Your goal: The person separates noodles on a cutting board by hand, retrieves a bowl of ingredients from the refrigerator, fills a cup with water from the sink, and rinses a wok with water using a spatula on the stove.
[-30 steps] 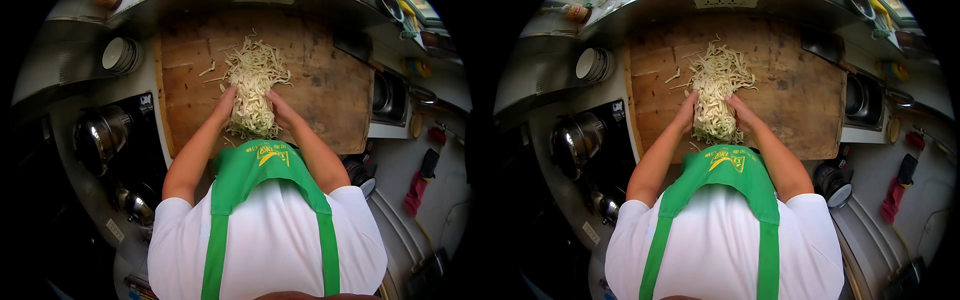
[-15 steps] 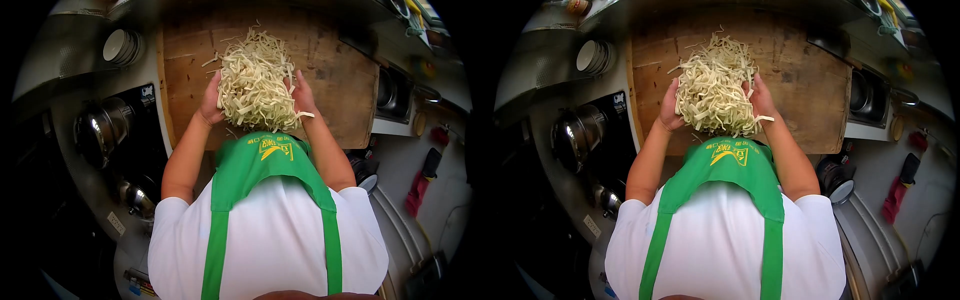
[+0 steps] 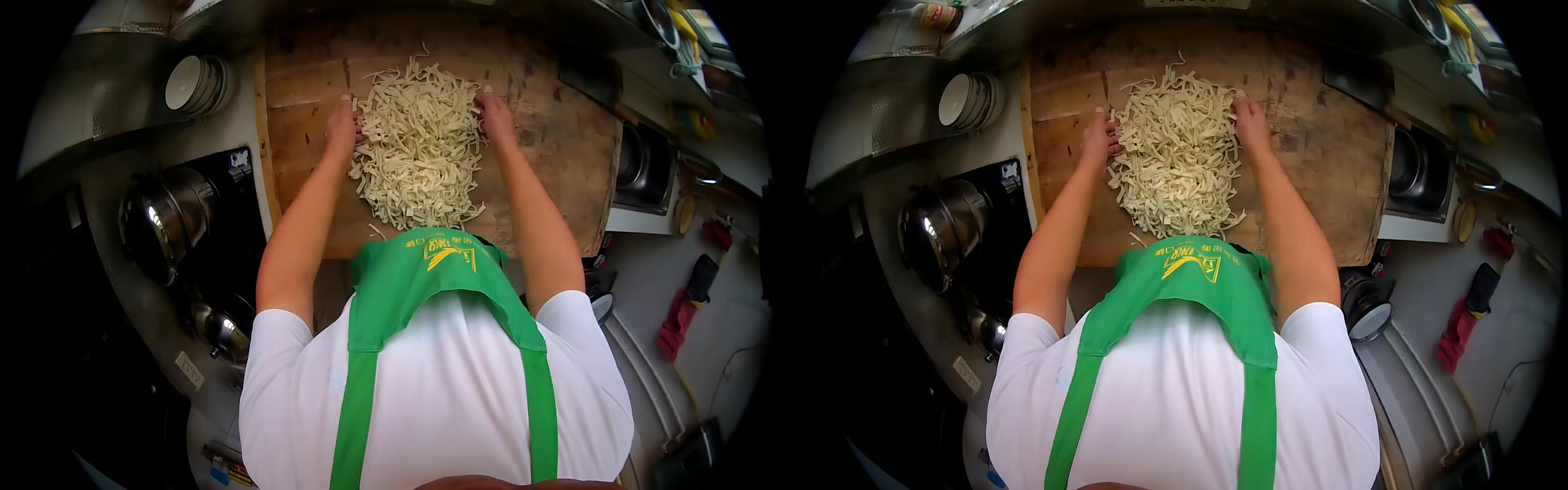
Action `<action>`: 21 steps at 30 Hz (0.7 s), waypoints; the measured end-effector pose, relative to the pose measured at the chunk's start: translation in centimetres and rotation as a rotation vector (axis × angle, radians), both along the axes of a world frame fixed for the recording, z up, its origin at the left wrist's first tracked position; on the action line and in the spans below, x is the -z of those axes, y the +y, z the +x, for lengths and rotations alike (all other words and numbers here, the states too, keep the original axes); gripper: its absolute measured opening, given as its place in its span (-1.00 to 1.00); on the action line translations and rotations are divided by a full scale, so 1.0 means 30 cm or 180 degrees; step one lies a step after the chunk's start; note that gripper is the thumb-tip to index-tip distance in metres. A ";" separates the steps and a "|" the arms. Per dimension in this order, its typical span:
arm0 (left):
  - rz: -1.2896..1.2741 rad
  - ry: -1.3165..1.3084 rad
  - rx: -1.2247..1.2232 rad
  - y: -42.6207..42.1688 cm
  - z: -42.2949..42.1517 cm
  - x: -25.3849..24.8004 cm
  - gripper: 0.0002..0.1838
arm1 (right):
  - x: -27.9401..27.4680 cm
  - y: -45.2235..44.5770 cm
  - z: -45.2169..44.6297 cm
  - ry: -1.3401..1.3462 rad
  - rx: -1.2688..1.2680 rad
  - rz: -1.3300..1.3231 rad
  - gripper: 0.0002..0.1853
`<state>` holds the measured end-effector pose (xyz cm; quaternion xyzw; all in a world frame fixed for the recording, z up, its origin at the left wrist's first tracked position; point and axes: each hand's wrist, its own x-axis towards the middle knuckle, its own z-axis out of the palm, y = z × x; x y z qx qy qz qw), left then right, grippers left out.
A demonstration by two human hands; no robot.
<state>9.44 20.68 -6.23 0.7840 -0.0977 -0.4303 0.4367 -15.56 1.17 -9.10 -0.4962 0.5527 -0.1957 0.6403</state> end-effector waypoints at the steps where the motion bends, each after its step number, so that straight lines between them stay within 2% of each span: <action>1: -0.0003 0.0515 -0.0536 -0.051 -0.021 0.019 -0.36 | 0.031 0.010 0.070 -0.0093 -0.0273 -0.0057 -0.43; 4: -0.0480 0.0339 -0.0512 -0.142 -0.101 0.085 -0.39 | -0.042 0.104 0.233 -0.0009 -0.0462 -0.0360 -0.44; 5: -0.0636 0.0286 -0.0507 -0.160 -0.114 0.041 -0.39 | -0.072 0.125 0.248 -0.0252 -0.0798 0.0275 -0.46; 6: -0.0765 0.1133 -0.0540 -0.152 -0.121 -0.009 -0.41 | -0.104 0.139 0.255 -0.0488 -0.1131 0.0912 -0.47; 7: -0.0895 0.1983 -0.0567 -0.145 -0.131 -0.102 -0.42 | -0.129 0.142 0.236 -0.0489 -0.1153 0.0902 -0.47; 8: -0.1077 0.2404 -0.0521 -0.119 -0.140 -0.187 -0.44 | -0.150 0.141 0.195 -0.0946 -0.1098 0.1302 -0.47; 9: -0.1067 0.2414 -0.0552 -0.103 -0.123 -0.180 -0.44 | -0.165 0.134 0.159 -0.1391 -0.1027 0.1723 -0.46; 10: -0.1168 0.2871 -0.0335 -0.065 -0.113 -0.172 -0.44 | -0.195 0.131 0.130 -0.1294 -0.1349 0.1745 -0.46; 11: -0.1264 0.3340 -0.0129 -0.024 -0.121 -0.174 -0.44 | -0.245 0.153 0.104 -0.1254 -0.1337 0.1817 -0.46; 12: -0.1292 0.3766 -0.0335 -0.005 -0.125 -0.181 -0.47 | -0.303 0.167 0.086 -0.1704 -0.0990 0.2469 -0.47; 13: -0.1319 0.3747 -0.0317 -0.003 -0.126 -0.179 -0.47 | -0.334 0.169 0.081 -0.2182 -0.0635 0.3051 -0.48; 15: -0.1439 0.3722 -0.0426 0.027 -0.156 -0.177 -0.51 | -0.334 0.198 0.061 -0.2257 -0.0641 0.2920 -0.44; 17: -0.1557 0.3945 -0.0268 0.075 -0.164 -0.197 -0.53 | -0.348 0.215 0.039 -0.2249 -0.1166 0.2283 -0.34; 18: -0.1691 0.4018 -0.0107 0.072 -0.162 -0.205 -0.54 | -0.349 0.202 0.007 -0.2297 -0.1305 0.2400 -0.29; 21: -0.1846 0.4154 0.0175 0.114 -0.176 -0.218 -0.51 | -0.387 0.237 0.004 -0.2085 -0.1226 0.1812 -0.25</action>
